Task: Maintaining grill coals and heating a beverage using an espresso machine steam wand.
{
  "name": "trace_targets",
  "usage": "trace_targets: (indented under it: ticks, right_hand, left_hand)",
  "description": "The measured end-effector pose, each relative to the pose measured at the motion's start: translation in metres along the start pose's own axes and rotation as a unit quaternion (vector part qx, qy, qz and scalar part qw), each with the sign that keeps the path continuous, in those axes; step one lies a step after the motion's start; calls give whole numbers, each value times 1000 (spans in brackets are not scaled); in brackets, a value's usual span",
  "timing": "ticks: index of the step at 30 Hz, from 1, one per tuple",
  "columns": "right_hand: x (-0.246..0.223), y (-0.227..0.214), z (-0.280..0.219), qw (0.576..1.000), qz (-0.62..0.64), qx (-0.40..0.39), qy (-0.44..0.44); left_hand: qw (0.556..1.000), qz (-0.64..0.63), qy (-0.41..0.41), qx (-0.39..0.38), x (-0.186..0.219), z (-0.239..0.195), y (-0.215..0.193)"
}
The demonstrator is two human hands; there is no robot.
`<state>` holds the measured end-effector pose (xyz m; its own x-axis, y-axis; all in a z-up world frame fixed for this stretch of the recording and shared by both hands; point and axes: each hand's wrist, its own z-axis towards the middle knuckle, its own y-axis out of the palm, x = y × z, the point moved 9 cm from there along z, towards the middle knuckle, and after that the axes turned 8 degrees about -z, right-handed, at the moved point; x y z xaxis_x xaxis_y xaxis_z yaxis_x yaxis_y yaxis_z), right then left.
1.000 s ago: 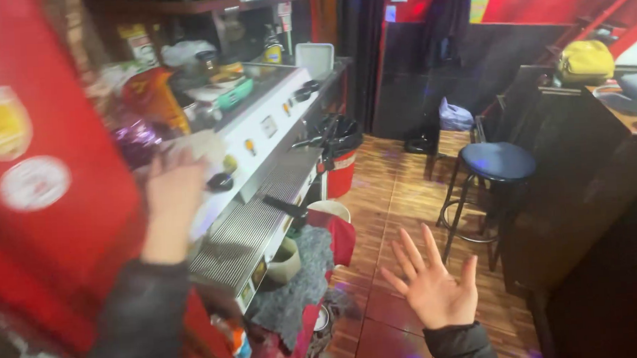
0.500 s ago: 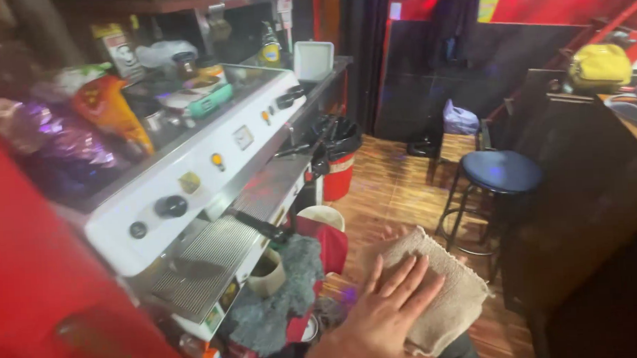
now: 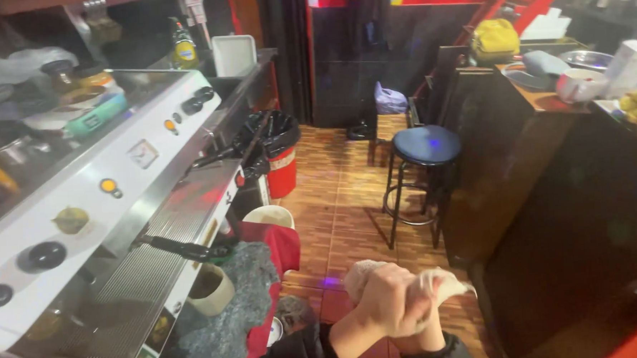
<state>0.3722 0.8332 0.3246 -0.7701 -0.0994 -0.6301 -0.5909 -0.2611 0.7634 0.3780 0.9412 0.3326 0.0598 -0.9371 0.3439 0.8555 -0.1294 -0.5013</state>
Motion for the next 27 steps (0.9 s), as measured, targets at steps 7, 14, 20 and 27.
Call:
trace_targets:
  ticks: [7, 14, 20, 27]
  right_hand:
    - [54, -344, 180, 999, -1, 53, 2]
    - [6, -279, 123, 895, -364, 138, -218]
    - [-44, -195, 119, 639, -700, 114, -296]
    - [-20, -223, 117, 917, -357, 79, -159]
  left_hand:
    - [966, -24, -204, 158, -78, -6, 33]
    - [862, -199, -367, 286, -115, -44, 53]
    - [494, -686, -379, 377, -74, -17, 39]
    - [451, -706, -342, 426, -125, -66, 42]
